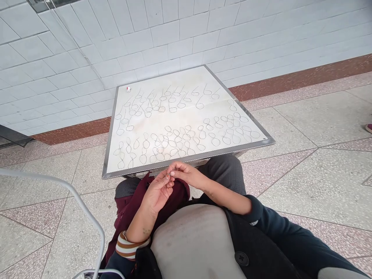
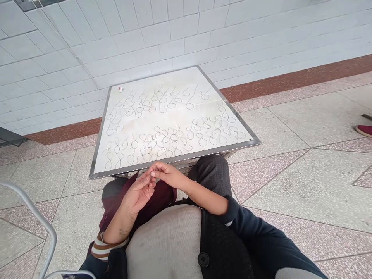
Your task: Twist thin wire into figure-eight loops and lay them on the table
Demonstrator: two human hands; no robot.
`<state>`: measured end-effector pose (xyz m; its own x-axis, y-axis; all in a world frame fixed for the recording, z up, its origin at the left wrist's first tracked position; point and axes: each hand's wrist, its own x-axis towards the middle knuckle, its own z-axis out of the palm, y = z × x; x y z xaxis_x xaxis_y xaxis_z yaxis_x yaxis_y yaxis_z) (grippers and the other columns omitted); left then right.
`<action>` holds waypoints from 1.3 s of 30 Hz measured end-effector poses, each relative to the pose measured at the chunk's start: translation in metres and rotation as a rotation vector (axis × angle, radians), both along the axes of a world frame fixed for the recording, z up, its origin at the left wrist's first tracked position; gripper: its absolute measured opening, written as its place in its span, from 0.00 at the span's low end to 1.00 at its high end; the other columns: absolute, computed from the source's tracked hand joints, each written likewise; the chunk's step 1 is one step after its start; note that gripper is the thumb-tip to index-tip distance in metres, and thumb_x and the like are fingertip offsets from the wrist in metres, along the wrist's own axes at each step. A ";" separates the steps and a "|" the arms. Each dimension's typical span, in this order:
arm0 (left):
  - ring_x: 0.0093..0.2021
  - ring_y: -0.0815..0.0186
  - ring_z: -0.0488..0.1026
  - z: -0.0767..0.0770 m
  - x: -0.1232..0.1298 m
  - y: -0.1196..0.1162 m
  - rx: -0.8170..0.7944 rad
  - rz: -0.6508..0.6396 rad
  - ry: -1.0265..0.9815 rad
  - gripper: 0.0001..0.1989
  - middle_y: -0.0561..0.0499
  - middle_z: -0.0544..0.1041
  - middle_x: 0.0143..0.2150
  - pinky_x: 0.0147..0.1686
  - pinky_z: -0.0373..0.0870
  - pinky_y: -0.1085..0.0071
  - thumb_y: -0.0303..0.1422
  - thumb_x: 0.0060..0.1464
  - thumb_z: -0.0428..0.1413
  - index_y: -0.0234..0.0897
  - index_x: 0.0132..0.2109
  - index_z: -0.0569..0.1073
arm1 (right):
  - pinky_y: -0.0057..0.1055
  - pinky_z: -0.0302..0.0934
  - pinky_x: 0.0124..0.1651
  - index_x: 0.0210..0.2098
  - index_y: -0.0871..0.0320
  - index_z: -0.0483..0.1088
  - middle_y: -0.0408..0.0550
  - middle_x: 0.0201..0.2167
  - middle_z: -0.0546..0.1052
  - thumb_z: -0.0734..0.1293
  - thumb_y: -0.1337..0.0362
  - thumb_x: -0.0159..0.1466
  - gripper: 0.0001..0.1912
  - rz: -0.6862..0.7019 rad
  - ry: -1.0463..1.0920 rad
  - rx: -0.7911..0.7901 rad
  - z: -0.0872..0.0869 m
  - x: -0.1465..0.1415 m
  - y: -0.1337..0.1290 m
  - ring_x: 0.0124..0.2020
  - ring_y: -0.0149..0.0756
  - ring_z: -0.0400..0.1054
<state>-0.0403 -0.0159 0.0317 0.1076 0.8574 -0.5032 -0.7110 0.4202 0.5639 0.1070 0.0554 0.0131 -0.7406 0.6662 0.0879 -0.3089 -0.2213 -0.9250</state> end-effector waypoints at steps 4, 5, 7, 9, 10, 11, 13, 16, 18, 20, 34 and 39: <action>0.25 0.77 0.69 0.002 0.000 0.000 -0.005 0.018 0.026 0.17 0.52 0.74 0.29 0.23 0.64 0.84 0.23 0.46 0.64 0.32 0.45 0.76 | 0.30 0.63 0.41 0.39 0.59 0.69 0.42 0.31 0.71 0.67 0.58 0.64 0.10 0.009 0.015 -0.015 -0.001 0.000 0.000 0.33 0.29 0.67; 0.26 0.77 0.69 0.002 0.000 0.000 -0.005 0.021 0.035 0.17 0.52 0.75 0.29 0.23 0.65 0.84 0.23 0.46 0.64 0.32 0.46 0.76 | 0.30 0.63 0.41 0.39 0.59 0.69 0.42 0.30 0.71 0.67 0.58 0.63 0.10 0.006 0.013 -0.016 -0.001 0.000 0.000 0.33 0.28 0.67; 0.27 0.76 0.70 0.001 0.000 -0.001 -0.010 0.019 0.049 0.18 0.51 0.75 0.30 0.25 0.66 0.84 0.24 0.46 0.64 0.32 0.47 0.76 | 0.29 0.63 0.41 0.38 0.60 0.69 0.42 0.31 0.71 0.67 0.59 0.63 0.10 -0.003 0.001 -0.014 -0.002 0.000 0.000 0.32 0.28 0.67; 0.28 0.76 0.71 0.000 -0.001 -0.001 -0.016 0.009 0.061 0.18 0.50 0.76 0.31 0.27 0.67 0.83 0.25 0.48 0.64 0.32 0.48 0.75 | 0.29 0.62 0.40 0.37 0.60 0.69 0.43 0.31 0.71 0.67 0.58 0.63 0.10 -0.008 -0.015 -0.009 -0.003 0.000 0.001 0.32 0.28 0.66; 0.28 0.75 0.72 -0.001 -0.002 -0.001 -0.020 0.006 0.067 0.17 0.50 0.76 0.31 0.27 0.68 0.82 0.26 0.49 0.63 0.32 0.47 0.75 | 0.29 0.62 0.40 0.37 0.60 0.69 0.43 0.31 0.71 0.67 0.58 0.63 0.10 -0.015 -0.024 -0.007 -0.003 0.000 0.001 0.32 0.28 0.66; 0.29 0.75 0.72 -0.002 -0.003 -0.001 -0.023 0.007 0.076 0.15 0.50 0.76 0.31 0.28 0.68 0.82 0.28 0.50 0.63 0.32 0.47 0.75 | 0.30 0.62 0.40 0.37 0.59 0.69 0.43 0.31 0.72 0.67 0.58 0.63 0.10 -0.025 -0.037 -0.007 -0.003 0.000 0.001 0.32 0.29 0.66; 0.31 0.73 0.73 -0.003 -0.004 -0.001 -0.021 0.022 0.095 0.13 0.49 0.77 0.34 0.29 0.69 0.79 0.32 0.52 0.62 0.33 0.46 0.75 | 0.30 0.62 0.41 0.37 0.59 0.69 0.43 0.32 0.72 0.67 0.58 0.63 0.10 -0.062 -0.071 -0.014 -0.003 0.000 0.001 0.34 0.29 0.66; 0.35 0.69 0.75 -0.002 -0.006 -0.002 0.029 0.038 0.152 0.16 0.48 0.77 0.38 0.33 0.72 0.74 0.38 0.54 0.60 0.35 0.48 0.75 | 0.29 0.60 0.41 0.35 0.58 0.69 0.42 0.33 0.72 0.67 0.57 0.62 0.10 -0.121 -0.142 -0.026 -0.003 -0.001 0.001 0.34 0.29 0.65; 0.37 0.67 0.75 0.000 -0.005 -0.003 0.086 0.024 0.237 0.20 0.47 0.77 0.40 0.34 0.73 0.71 0.40 0.54 0.60 0.36 0.51 0.73 | 0.28 0.59 0.39 0.35 0.58 0.69 0.41 0.31 0.71 0.67 0.57 0.62 0.10 -0.143 -0.177 -0.035 -0.002 -0.001 0.001 0.32 0.28 0.64; 0.37 0.67 0.75 0.003 -0.003 -0.004 0.130 0.001 0.345 0.22 0.46 0.77 0.42 0.34 0.73 0.71 0.41 0.54 0.60 0.37 0.53 0.73 | 0.28 0.59 0.38 0.35 0.58 0.69 0.41 0.32 0.71 0.67 0.56 0.62 0.11 -0.150 -0.194 -0.049 -0.002 -0.001 0.001 0.32 0.28 0.63; 0.32 0.59 0.78 0.005 0.002 -0.005 0.080 -0.088 0.490 0.31 0.38 0.81 0.34 0.31 0.73 0.66 0.52 0.55 0.53 0.28 0.52 0.70 | 0.30 0.58 0.40 0.35 0.58 0.70 0.44 0.33 0.72 0.66 0.57 0.63 0.10 -0.225 -0.275 0.209 -0.006 0.000 0.001 0.34 0.32 0.64; 0.41 0.60 0.76 0.001 0.002 -0.006 0.177 0.035 0.597 0.24 0.42 0.79 0.40 0.37 0.74 0.67 0.45 0.54 0.57 0.33 0.52 0.73 | 0.29 0.58 0.40 0.33 0.57 0.69 0.43 0.32 0.71 0.65 0.58 0.63 0.09 -0.287 -0.331 0.272 -0.004 -0.001 -0.001 0.34 0.32 0.64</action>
<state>-0.0383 -0.0222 0.0322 -0.1783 0.9311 -0.3182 -0.2636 0.2664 0.9271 0.1061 0.0540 0.0094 -0.5490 0.8322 0.0778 -0.0025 0.0914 -0.9958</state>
